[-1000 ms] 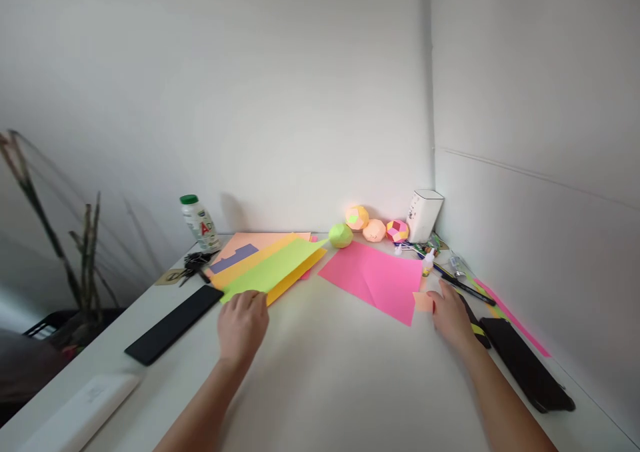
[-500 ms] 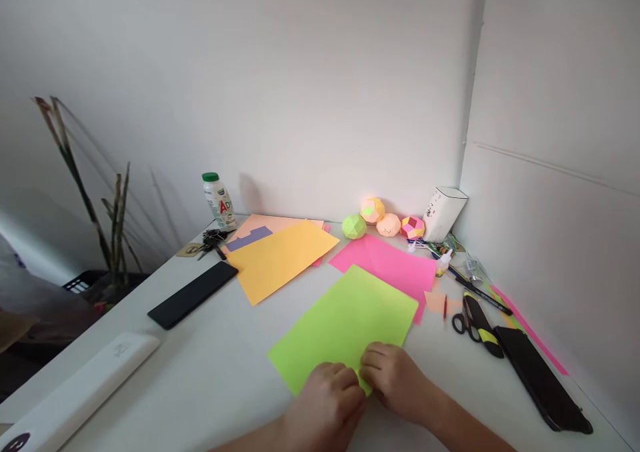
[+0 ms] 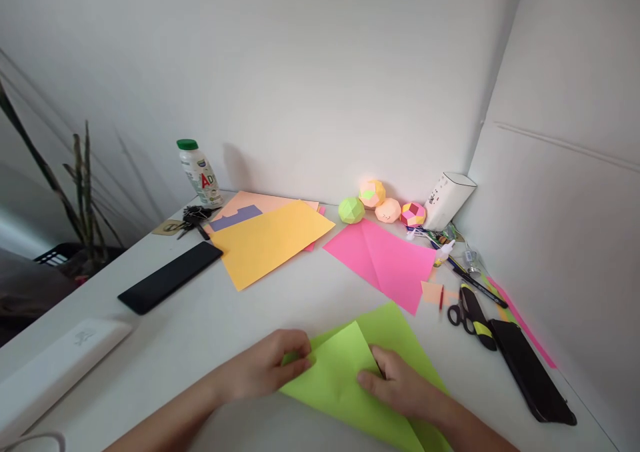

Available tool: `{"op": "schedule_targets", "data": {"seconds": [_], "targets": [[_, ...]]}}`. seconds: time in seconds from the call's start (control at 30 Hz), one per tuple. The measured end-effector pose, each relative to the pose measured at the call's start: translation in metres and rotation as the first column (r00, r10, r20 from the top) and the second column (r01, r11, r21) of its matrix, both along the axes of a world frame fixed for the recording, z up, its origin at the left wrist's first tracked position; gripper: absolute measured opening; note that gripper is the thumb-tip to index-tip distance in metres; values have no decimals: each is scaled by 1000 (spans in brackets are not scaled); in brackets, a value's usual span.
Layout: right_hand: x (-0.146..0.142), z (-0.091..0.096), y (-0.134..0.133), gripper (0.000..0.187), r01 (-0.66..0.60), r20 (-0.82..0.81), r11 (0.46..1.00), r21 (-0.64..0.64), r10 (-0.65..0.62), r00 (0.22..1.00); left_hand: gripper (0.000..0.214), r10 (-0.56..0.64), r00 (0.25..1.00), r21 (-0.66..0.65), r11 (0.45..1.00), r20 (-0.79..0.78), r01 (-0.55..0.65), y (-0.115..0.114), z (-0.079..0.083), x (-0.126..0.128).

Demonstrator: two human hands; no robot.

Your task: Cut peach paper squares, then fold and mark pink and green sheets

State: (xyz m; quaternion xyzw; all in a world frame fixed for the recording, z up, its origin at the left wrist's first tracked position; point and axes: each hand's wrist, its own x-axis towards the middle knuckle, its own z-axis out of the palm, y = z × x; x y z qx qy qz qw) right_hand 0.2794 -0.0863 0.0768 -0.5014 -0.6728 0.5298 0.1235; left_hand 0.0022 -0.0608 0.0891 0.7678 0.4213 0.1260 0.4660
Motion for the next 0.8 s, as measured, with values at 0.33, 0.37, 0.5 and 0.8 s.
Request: {"op": "schedule_targets", "data": {"seconds": [0.33, 0.37, 0.5, 0.8], "targets": [[-1, -14, 2, 32, 27, 103, 837, 547, -99, 990, 23, 231, 965, 823, 521, 120, -227, -27, -29, 27], [-1, -14, 3, 32, 7, 108, 820, 572, -85, 991, 25, 165, 984, 865, 481, 71, -143, -31, -29, 31], [0, -15, 6, 31, -24, 141, 771, 636, -86, 986, 41, 12, 977, 829, 530, -214, 175, -45, -34, 41], [9, -12, 13, 32, -206, 302, 639, 741, -43, 952, 55, 31, 960, 777, 595, -278, 205, -49, -47, 41]]}}
